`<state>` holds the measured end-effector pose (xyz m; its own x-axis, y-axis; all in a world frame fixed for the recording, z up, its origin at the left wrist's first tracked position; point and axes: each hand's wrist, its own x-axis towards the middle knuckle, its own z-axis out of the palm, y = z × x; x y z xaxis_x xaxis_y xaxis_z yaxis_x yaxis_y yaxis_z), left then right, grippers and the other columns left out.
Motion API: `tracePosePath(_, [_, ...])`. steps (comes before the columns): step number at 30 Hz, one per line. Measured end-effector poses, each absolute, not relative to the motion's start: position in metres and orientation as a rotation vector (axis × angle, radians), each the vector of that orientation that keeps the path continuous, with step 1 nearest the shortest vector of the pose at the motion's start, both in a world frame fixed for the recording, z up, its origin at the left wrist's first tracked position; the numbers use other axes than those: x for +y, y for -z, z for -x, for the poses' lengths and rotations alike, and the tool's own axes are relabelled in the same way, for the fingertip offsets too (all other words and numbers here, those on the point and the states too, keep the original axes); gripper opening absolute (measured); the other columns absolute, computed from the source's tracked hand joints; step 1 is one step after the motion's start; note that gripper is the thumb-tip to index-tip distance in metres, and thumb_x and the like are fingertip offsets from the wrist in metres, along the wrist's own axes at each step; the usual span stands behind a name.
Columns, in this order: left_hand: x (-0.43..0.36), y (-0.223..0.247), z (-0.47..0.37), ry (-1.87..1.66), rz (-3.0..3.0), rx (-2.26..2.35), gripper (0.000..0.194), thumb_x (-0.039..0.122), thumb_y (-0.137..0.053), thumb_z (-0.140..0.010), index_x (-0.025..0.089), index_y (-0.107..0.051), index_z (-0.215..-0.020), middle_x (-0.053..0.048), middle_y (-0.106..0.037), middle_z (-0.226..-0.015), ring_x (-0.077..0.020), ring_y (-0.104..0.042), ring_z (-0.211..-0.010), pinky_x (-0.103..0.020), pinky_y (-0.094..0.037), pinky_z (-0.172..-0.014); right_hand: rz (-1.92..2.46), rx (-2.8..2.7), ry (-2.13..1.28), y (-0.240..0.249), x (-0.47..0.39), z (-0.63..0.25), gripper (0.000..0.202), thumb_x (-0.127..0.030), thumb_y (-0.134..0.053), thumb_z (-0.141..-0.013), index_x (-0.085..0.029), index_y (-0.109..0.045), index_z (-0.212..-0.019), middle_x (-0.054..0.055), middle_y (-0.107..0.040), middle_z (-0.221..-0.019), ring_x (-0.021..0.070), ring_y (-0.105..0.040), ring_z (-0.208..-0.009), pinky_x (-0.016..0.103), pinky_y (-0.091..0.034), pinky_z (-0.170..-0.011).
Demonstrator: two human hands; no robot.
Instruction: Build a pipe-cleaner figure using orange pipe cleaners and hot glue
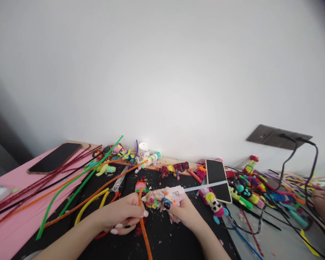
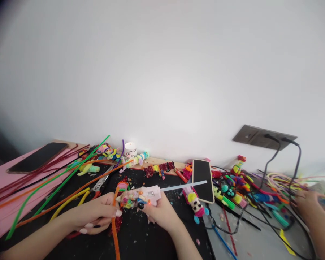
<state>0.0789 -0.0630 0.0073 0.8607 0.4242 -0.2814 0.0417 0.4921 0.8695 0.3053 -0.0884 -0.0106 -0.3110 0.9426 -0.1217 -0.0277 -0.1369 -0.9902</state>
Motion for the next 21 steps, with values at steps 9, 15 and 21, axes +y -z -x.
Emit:
tracePosePath(9, [-0.0646, -0.0056, -0.0773, -0.223, -1.058, 0.480, 0.046, 0.030, -0.060, -0.077, 0.018, -0.040, -0.037, 0.008, -0.029, -0.024, -0.0046, -0.021, -0.017, -0.017, -0.009, -0.020, 1.087, -1.329, -1.481, 0.0135, -0.0865, -0.3038, 0.046, -0.059, -0.071, -0.068, -0.018, -0.051, -0.077, -0.012, -0.040, -0.041, 0.0042, -0.031, -0.033, 0.019, -0.032, -0.037])
tracePosePath(15, [-0.0648, -0.0074, -0.0777, -0.226, -1.074, 0.483, 0.046, 0.030, -0.059, -0.077, 0.018, -0.040, -0.037, 0.008, -0.029, -0.024, -0.0046, -0.022, -0.017, -0.017, -0.009, -0.021, 1.096, -1.321, -1.510, 0.0125, -0.0869, -0.3038, 0.048, -0.058, -0.072, -0.066, -0.020, -0.050, -0.083, -0.012, -0.042, -0.043, 0.0051, -0.033, -0.033, 0.019, -0.030, -0.037])
tracePosePath(21, [-0.0631, -0.0074, -0.0784, -0.260, -1.043, 0.510, 0.047, 0.033, -0.060, -0.075, 0.018, -0.039, -0.035, 0.008, -0.029, -0.023, -0.0049, -0.021, -0.016, -0.017, -0.008, -0.019, 1.144, -1.329, -1.536, 0.0119, -0.0898, -0.3062, 0.048, -0.052, -0.074, -0.067, -0.019, -0.048, -0.090, -0.011, -0.047, -0.047, 0.0048, -0.034, -0.034, 0.018, -0.028, -0.036])
